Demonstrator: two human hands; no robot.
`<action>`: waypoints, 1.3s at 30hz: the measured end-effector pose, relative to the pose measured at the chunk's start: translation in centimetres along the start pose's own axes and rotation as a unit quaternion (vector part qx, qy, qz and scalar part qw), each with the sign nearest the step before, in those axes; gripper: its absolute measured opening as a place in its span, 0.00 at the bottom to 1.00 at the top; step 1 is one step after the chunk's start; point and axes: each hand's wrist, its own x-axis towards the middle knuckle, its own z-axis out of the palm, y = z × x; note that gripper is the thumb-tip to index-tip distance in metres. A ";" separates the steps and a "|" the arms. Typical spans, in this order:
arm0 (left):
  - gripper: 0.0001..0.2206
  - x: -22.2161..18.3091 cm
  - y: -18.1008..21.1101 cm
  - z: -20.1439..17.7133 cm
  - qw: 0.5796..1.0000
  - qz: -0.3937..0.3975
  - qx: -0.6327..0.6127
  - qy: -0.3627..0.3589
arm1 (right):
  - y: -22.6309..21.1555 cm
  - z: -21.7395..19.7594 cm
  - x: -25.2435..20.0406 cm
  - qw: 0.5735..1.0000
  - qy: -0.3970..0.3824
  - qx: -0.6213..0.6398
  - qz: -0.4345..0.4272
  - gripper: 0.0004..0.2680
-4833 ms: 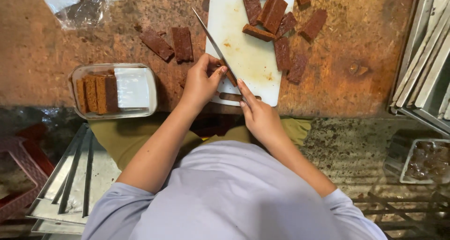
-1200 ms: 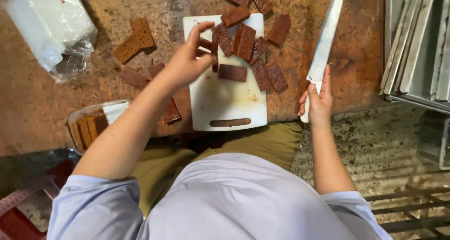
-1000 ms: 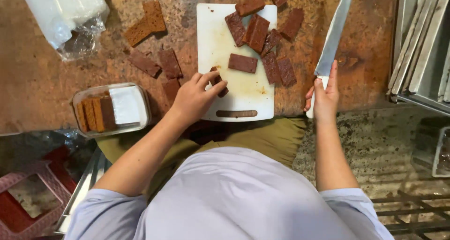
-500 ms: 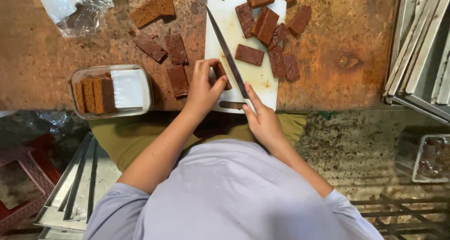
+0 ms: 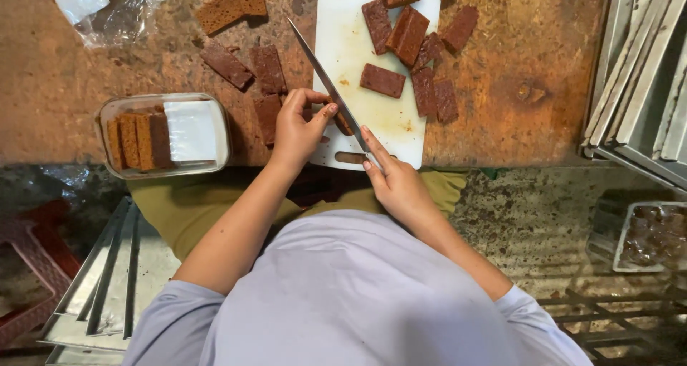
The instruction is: Cutting brownies into rectangular pieces and wrapping them individually in plastic film
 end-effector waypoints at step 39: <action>0.07 1.5 -3.8 0.3 0.992 0.114 0.048 -0.008 | 0.7 2.7 2.4 0.999 0.020 -0.027 0.015 0.21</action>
